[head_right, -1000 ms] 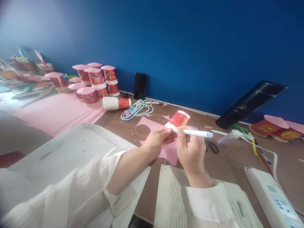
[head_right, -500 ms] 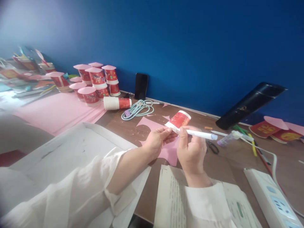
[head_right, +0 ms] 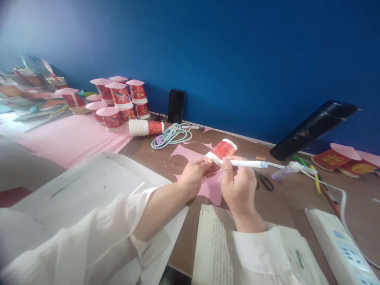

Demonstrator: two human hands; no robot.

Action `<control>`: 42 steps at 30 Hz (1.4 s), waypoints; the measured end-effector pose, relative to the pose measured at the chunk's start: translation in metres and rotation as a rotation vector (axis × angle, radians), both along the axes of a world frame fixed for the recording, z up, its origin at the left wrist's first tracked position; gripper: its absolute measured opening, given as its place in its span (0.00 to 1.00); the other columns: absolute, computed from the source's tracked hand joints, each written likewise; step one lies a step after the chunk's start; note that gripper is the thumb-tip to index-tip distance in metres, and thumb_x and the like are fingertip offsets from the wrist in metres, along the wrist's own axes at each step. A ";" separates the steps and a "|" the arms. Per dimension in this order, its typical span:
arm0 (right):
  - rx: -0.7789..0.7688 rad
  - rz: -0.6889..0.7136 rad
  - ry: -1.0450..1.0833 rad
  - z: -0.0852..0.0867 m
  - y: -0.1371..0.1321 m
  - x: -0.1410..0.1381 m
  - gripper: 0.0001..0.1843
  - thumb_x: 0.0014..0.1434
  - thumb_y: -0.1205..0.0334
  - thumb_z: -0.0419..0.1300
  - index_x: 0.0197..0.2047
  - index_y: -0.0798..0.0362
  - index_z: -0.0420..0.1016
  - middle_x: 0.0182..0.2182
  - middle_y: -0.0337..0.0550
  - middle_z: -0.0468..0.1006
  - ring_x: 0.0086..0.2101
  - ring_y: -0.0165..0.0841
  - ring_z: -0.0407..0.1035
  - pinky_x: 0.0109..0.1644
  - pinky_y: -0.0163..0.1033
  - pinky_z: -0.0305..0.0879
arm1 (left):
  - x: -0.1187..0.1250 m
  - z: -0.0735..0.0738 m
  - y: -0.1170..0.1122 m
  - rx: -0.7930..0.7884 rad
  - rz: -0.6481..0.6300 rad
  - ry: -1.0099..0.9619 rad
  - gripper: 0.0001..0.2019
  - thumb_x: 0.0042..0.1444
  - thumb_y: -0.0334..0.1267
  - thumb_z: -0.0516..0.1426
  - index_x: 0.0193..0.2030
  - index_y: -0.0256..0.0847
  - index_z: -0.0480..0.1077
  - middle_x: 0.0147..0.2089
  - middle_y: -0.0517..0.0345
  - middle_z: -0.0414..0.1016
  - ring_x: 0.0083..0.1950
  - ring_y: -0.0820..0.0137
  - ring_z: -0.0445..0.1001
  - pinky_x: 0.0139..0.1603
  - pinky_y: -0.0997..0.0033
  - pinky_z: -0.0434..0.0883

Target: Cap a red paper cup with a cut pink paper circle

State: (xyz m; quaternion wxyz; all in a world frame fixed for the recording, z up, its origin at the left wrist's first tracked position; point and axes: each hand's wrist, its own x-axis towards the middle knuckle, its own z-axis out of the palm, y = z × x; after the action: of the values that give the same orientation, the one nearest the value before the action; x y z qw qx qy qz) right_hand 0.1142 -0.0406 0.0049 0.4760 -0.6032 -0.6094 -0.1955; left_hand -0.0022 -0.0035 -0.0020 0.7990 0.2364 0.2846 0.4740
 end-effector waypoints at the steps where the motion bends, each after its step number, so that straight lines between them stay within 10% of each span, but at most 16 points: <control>1: 0.004 0.001 0.000 0.000 0.000 0.000 0.12 0.65 0.56 0.56 0.37 0.54 0.75 0.33 0.51 0.81 0.34 0.41 0.76 0.40 0.44 0.68 | 0.000 0.000 0.000 -0.001 0.004 0.002 0.08 0.56 0.33 0.63 0.27 0.35 0.72 0.31 0.52 0.78 0.34 0.71 0.76 0.54 0.63 0.68; 42: 0.114 0.044 -0.005 -0.002 0.000 -0.003 0.07 0.66 0.60 0.56 0.38 0.53 0.72 0.34 0.49 0.80 0.37 0.40 0.75 0.43 0.44 0.69 | -0.003 0.003 0.001 -0.058 -0.043 -0.086 0.03 0.56 0.32 0.61 0.32 0.35 0.74 0.33 0.51 0.79 0.38 0.69 0.79 0.53 0.64 0.70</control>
State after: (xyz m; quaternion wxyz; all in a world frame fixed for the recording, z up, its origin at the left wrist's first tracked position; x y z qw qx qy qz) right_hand 0.1112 -0.0410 0.0033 0.5123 -0.5610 -0.6115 -0.2211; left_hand -0.0052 -0.0021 0.0005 0.8271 0.1986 0.2587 0.4578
